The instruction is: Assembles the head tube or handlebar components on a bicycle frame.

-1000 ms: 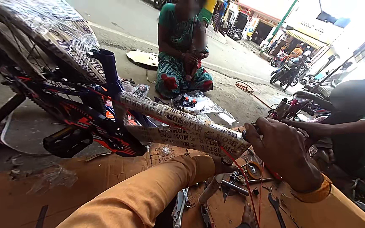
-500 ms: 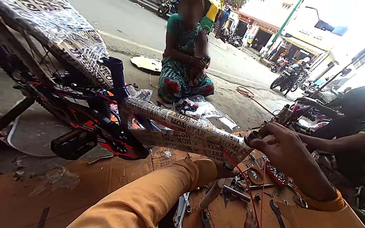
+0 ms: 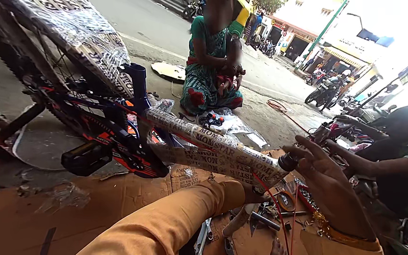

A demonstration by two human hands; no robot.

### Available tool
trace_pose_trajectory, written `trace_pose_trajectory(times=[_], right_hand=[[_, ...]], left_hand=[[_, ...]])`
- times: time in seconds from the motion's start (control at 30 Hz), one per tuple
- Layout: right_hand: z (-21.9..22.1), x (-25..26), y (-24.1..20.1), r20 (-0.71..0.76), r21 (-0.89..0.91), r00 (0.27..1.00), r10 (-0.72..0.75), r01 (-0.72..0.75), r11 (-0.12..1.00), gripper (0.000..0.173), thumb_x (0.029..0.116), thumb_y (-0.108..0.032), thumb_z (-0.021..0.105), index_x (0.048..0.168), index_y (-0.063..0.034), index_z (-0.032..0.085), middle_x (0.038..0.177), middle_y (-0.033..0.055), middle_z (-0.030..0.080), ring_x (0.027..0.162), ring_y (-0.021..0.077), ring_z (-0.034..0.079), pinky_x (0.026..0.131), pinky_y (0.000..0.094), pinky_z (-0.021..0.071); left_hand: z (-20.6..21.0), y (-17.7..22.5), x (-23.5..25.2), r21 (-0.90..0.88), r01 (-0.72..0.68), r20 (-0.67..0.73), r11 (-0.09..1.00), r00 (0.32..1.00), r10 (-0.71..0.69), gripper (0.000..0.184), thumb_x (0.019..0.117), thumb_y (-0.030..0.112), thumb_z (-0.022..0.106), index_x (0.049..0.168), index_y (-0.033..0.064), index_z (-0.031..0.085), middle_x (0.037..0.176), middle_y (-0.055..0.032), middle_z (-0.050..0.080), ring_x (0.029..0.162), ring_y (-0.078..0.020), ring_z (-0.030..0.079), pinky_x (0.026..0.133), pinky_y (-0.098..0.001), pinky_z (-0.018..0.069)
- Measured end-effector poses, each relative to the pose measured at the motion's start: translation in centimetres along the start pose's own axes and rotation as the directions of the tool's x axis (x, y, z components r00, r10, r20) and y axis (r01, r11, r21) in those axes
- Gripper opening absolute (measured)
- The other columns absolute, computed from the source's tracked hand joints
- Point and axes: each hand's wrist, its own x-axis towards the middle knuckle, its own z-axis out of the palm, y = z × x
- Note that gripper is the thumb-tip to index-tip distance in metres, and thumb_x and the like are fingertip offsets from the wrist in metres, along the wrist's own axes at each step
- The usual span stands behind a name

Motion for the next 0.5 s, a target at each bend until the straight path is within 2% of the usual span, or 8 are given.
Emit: trace_pose_trajectory(times=[0.07,0.13,0.2,0.23,0.3,0.33,0.4,0.5], right_hand=[[-0.1,0.0,0.7,-0.047,0.031,0.999,-0.024,0.025,0.999,0.049,0.0983,-0.011,0.059,0.147,-0.0095,0.052,0.132,0.0141,0.066,0.118,0.0255,0.065,0.099,0.0392,0.055],[0.4,-0.3,0.8,-0.192,-0.032,0.98,-0.052,0.047,0.998,0.044,0.0914,-0.009,0.068,0.135,-0.0097,0.061,0.116,0.01,0.071,0.102,0.0185,0.069,0.086,0.032,0.0593],[0.5,-0.6,1.1,-0.276,-0.105,0.958,-0.074,0.046,0.993,0.051,0.0845,-0.024,0.079,0.132,-0.0159,0.062,0.105,0.0024,0.065,0.092,0.013,0.064,0.078,0.0281,0.058],[0.3,-0.7,1.2,-0.252,-0.122,0.966,-0.057,0.027,0.992,0.059,0.0832,-0.032,0.08,0.136,-0.0195,0.059,0.114,0.0005,0.064,0.101,0.013,0.064,0.083,0.0294,0.058],[0.3,-0.8,1.1,-0.11,-0.101,0.994,-0.011,0.0,0.995,0.062,0.0899,-0.034,0.073,0.148,-0.0219,0.052,0.145,0.001,0.055,0.129,0.0187,0.056,0.1,0.0378,0.0545],[0.2,-0.7,1.3,-0.034,-0.071,0.999,-0.009,0.007,0.997,0.058,0.0963,-0.034,0.067,0.15,-0.02,0.051,0.15,0.0025,0.052,0.133,0.0206,0.054,0.104,0.0403,0.0523],[0.3,-0.2,1.6,0.071,0.004,0.997,-0.019,0.019,1.0,0.044,0.1047,-0.029,0.054,0.145,-0.0128,0.056,0.142,0.0085,0.058,0.125,0.0219,0.058,0.102,0.0401,0.052],[0.7,0.3,2.0,0.005,0.085,1.0,-0.006,0.006,0.996,0.03,0.1002,-0.019,0.06,0.126,-0.0068,0.068,0.123,0.0114,0.068,0.109,0.0198,0.066,0.094,0.0345,0.0557]], left_hand=[[-0.3,0.1,-0.3,-0.053,0.025,0.019,0.998,1.0,-0.024,0.065,0.1083,0.055,0.036,0.137,0.0014,0.059,0.134,-0.0256,0.061,0.13,-0.0367,0.057,0.108,-0.0596,0.0432],[-0.3,0.2,-0.2,-0.047,-0.049,0.006,0.998,0.999,0.05,0.06,0.11,0.049,0.037,0.139,0.0002,0.056,0.138,-0.0252,0.059,0.133,-0.0343,0.055,0.111,-0.0548,0.0414],[-0.1,0.2,0.0,-0.025,-0.094,-0.027,0.995,0.995,0.093,0.056,0.1109,0.044,0.037,0.139,-0.0013,0.055,0.14,-0.0254,0.057,0.134,-0.0337,0.053,0.112,-0.0527,0.0409],[0.1,0.1,0.2,-0.042,-0.098,-0.055,0.994,0.994,0.096,0.055,0.1104,0.043,0.04,0.137,-0.0013,0.056,0.139,-0.0249,0.057,0.133,-0.0326,0.054,0.111,-0.0515,0.0413],[0.2,0.2,0.2,-0.086,-0.08,-0.1,0.993,0.992,0.071,0.052,0.1092,0.04,0.045,0.137,-0.002,0.057,0.139,-0.0236,0.058,0.133,-0.0292,0.054,0.112,-0.0464,0.0411],[0.1,0.6,0.1,-0.115,-0.048,-0.113,0.992,0.993,0.035,0.051,0.1086,0.038,0.048,0.139,-0.0024,0.056,0.141,-0.0224,0.057,0.134,-0.0263,0.054,0.113,-0.0419,0.0406],[-0.5,1.6,-0.6,-0.141,0.031,-0.103,0.99,0.994,-0.046,0.053,0.108,0.036,0.051,0.145,-0.0012,0.051,0.148,-0.019,0.053,0.138,-0.0207,0.051,0.116,-0.0347,0.038],[0.3,0.0,0.3,-0.021,-0.042,-0.133,0.999,0.99,0.039,0.053,0.1077,0.045,0.046,0.137,0.0022,0.059,0.138,-0.021,0.06,0.132,-0.0272,0.056,0.112,-0.0464,0.0418]])
